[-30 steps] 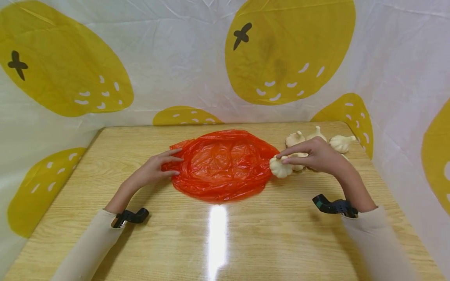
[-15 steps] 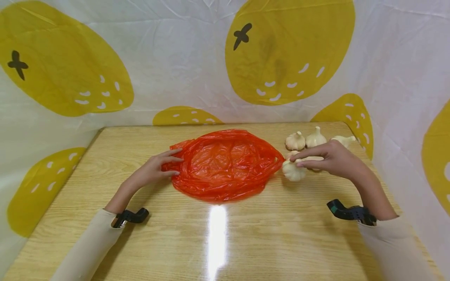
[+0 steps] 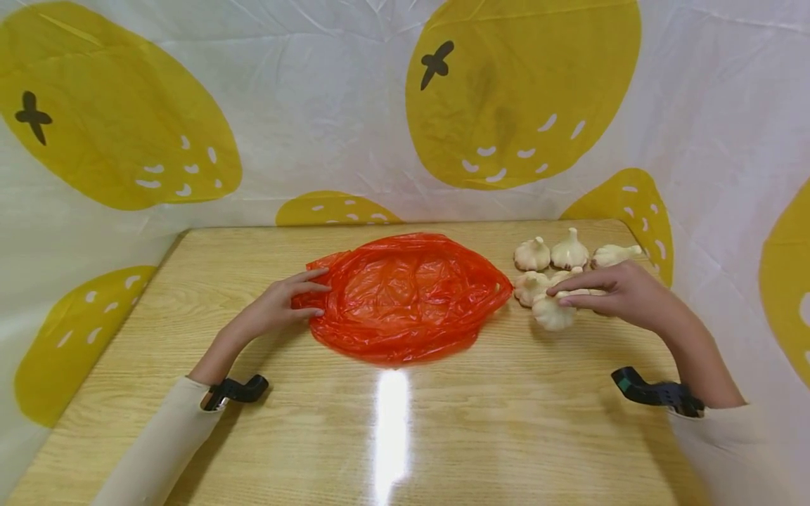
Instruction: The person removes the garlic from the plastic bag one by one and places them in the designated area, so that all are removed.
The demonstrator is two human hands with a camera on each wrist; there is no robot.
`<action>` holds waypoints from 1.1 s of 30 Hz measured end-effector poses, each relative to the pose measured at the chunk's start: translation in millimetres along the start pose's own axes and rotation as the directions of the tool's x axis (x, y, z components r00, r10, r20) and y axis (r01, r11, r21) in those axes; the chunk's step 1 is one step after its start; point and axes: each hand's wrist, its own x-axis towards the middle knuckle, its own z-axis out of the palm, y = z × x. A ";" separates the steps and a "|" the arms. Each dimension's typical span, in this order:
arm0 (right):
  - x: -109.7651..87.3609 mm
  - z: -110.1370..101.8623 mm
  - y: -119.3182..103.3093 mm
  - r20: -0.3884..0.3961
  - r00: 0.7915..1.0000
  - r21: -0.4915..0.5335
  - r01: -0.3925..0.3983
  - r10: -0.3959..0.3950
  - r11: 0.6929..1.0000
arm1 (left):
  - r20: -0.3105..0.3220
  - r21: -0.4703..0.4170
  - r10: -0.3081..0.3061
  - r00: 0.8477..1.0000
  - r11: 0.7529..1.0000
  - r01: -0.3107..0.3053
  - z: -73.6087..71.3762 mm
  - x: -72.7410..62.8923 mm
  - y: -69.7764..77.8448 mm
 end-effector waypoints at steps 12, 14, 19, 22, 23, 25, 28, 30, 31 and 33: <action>-38.6 -11.5 16.8 -0.040 0.947 -0.087 -0.321 0.319 0.943 | -0.012 -0.019 0.011 1.000 1.000 -0.011 2.1 -1.1 -2.3; -45.1 -14.1 18.9 -0.048 0.928 -0.106 -0.372 0.369 0.922 | -0.013 -0.019 0.009 1.000 1.000 -0.009 1.7 -1.2 -2.8; -57.0 -18.6 25.3 -0.055 0.907 -0.138 -0.421 0.417 0.897 | -0.009 -0.018 0.003 1.000 1.000 -0.003 0.2 -1.4 -3.6; -61.6 -19.9 28.2 -0.065 0.903 -0.145 -0.429 0.424 0.892 | -0.016 -0.010 0.016 1.000 1.000 -0.016 -0.6 -2.3 -2.1; -62.6 -20.2 28.5 -0.069 0.902 -0.145 -0.432 0.427 0.890 | -0.021 -0.007 0.024 0.999 1.000 -0.024 -0.7 -2.5 -1.6; -63.9 -20.6 29.4 -0.072 0.900 -0.141 -0.435 0.429 0.889 | -0.026 -0.001 0.031 0.999 1.000 -0.031 -0.8 -2.8 -0.7; -65.2 -20.8 30.4 -0.077 0.895 -0.139 -0.446 0.439 0.884 | -0.027 0.002 0.033 0.999 0.999 -0.033 -0.7 -2.8 -0.5; -66.1 -20.9 31.5 -0.076 0.889 -0.137 -0.458 0.452 0.878 | -0.022 0.001 0.026 0.999 1.000 -0.026 -0.4 -2.4 -1.1; -66.6 -20.9 32.0 -0.075 0.884 -0.136 -0.467 0.461 0.874 | -0.021 -0.002 0.025 0.999 1.000 -0.025 -0.4 -2.5 -1.2; -67.5 -20.9 32.7 -0.073 0.874 -0.134 -0.485 0.480 0.864 | -0.018 -0.004 0.022 1.000 1.000 -0.022 0.2 -2.0 -2.0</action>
